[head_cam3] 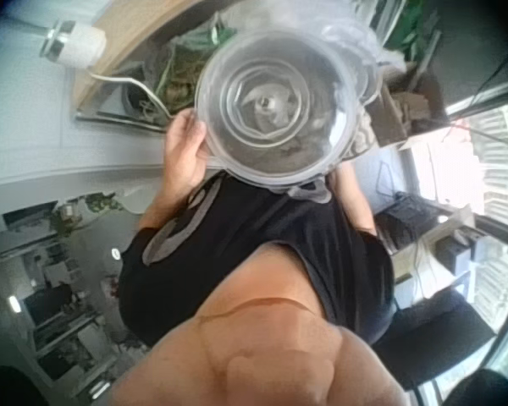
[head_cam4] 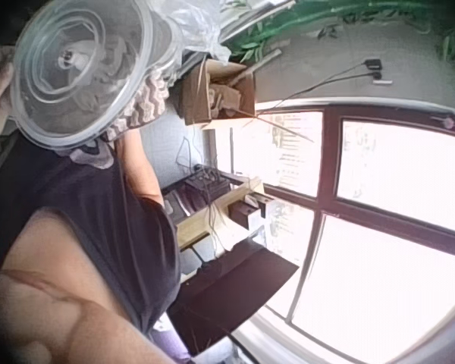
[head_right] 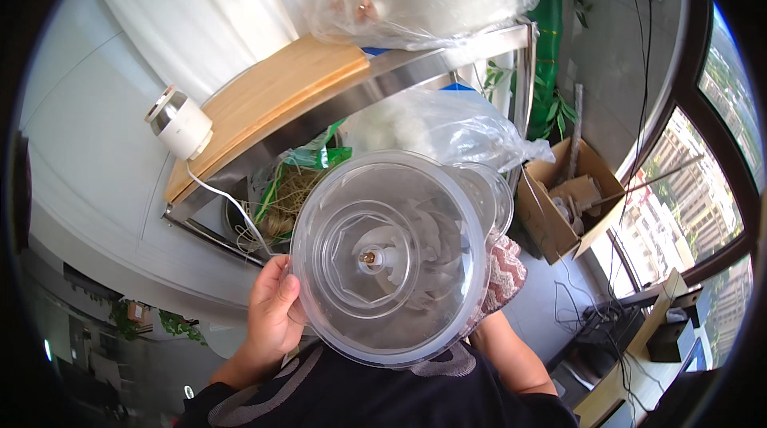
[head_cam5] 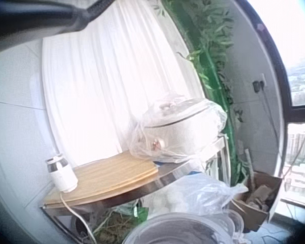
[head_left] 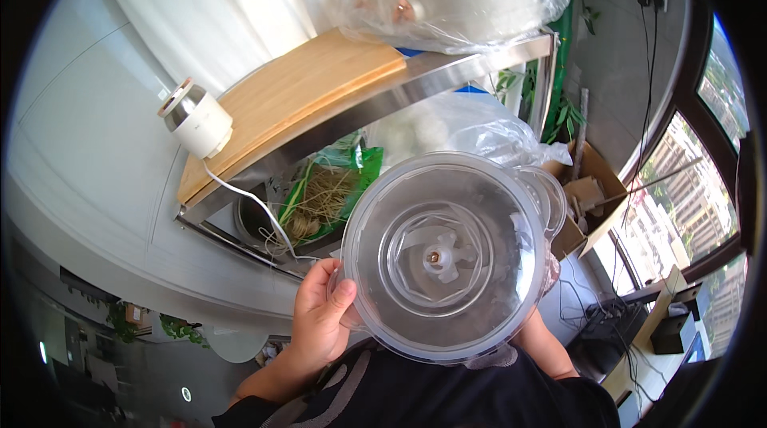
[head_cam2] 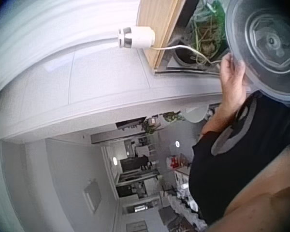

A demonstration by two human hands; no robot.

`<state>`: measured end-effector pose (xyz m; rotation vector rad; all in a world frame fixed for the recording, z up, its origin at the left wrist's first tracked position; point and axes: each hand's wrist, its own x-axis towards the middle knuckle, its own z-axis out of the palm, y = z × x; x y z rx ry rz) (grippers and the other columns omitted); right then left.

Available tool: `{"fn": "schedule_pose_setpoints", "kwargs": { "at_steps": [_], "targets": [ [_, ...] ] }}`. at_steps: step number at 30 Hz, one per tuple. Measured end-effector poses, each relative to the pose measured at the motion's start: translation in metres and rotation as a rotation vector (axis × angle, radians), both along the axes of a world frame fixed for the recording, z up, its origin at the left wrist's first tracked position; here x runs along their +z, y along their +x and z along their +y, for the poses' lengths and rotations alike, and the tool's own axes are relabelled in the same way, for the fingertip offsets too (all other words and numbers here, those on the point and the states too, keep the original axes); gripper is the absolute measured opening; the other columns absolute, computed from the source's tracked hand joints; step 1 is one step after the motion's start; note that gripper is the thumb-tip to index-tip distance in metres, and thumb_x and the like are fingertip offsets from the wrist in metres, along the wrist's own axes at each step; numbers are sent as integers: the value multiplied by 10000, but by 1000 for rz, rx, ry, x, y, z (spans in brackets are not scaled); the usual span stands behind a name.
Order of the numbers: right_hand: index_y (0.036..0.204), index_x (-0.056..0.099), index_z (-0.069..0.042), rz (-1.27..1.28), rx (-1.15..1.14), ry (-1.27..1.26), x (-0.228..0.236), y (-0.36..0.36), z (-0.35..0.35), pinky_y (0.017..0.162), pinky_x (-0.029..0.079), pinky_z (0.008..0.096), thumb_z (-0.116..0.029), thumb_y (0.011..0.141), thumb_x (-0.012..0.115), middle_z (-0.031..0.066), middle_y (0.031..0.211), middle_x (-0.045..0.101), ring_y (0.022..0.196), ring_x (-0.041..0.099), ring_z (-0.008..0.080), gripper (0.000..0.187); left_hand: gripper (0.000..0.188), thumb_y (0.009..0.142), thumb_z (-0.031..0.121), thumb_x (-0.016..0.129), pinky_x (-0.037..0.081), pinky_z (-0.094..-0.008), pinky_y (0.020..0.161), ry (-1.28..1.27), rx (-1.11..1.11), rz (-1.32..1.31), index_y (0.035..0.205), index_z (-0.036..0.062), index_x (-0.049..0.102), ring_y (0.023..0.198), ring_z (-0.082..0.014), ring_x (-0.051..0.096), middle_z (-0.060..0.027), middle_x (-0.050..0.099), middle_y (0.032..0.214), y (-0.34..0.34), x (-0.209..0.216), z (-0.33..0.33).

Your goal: The person assembles a food processor on a wooden board, then washes a cloth in a yellow basin on the floor and uses it to wipe down a metal storage shelf.

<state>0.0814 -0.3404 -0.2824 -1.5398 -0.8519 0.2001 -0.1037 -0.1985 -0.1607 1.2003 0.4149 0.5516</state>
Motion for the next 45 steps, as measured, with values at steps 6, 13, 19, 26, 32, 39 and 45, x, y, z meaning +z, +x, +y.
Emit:
{"fn": "schedule_pose_setpoints", "kwargs": {
  "at_steps": [6,13,19,26,32,39,45],
  "targets": [
    [1044,556,-37,-217,12,76,61,12,28,884,366,330,-148,823,446,122,1062,538,1013,471,254,271,231,869,135,512,471,-277,766,-24,78,-239,1035,-14,456,844,-141,567,-84,567,954,5,71,41],
    [1050,554,-38,-627,-56,269,172,43,108,887,365,330,-148,826,443,122,1067,537,1016,470,253,273,61,816,53,555,429,-243,600,8,289,-365,863,25,529,741,-122,533,-62,575,830,35,174,111],
    [1055,553,-38,-824,-206,195,228,55,180,889,365,329,-147,829,439,121,1071,536,1019,470,252,275,80,811,14,541,437,-251,607,-49,388,-395,880,5,501,741,-167,521,-107,545,852,71,200,156],
    [1060,551,-39,-1168,-469,-750,258,31,225,891,364,329,-147,833,436,121,1076,535,1022,469,251,277,34,811,-12,509,496,-257,608,-104,476,-378,833,-20,483,711,-179,516,-120,520,829,103,199,185],
    [1264,370,-68,-763,-183,-57,184,61,301,990,278,345,-307,897,353,126,1265,412,1170,384,235,438,32,817,-16,482,514,-291,640,-72,471,-326,847,-26,477,718,-203,513,-129,508,828,131,194,196],
    [1233,395,-68,-995,-448,-214,202,12,300,996,244,421,-341,854,390,161,1248,410,1181,352,302,467,53,812,-24,467,520,-325,626,-70,493,-287,864,-34,470,689,-213,519,-131,505,839,141,189,208],
    [1246,413,-107,-1078,-333,-35,176,24,312,977,116,579,-349,831,392,113,1304,377,1229,279,313,481,78,801,-31,464,516,-321,592,-100,472,-251,876,-51,473,689,-228,538,-132,506,843,139,190,217]
  ]
}}
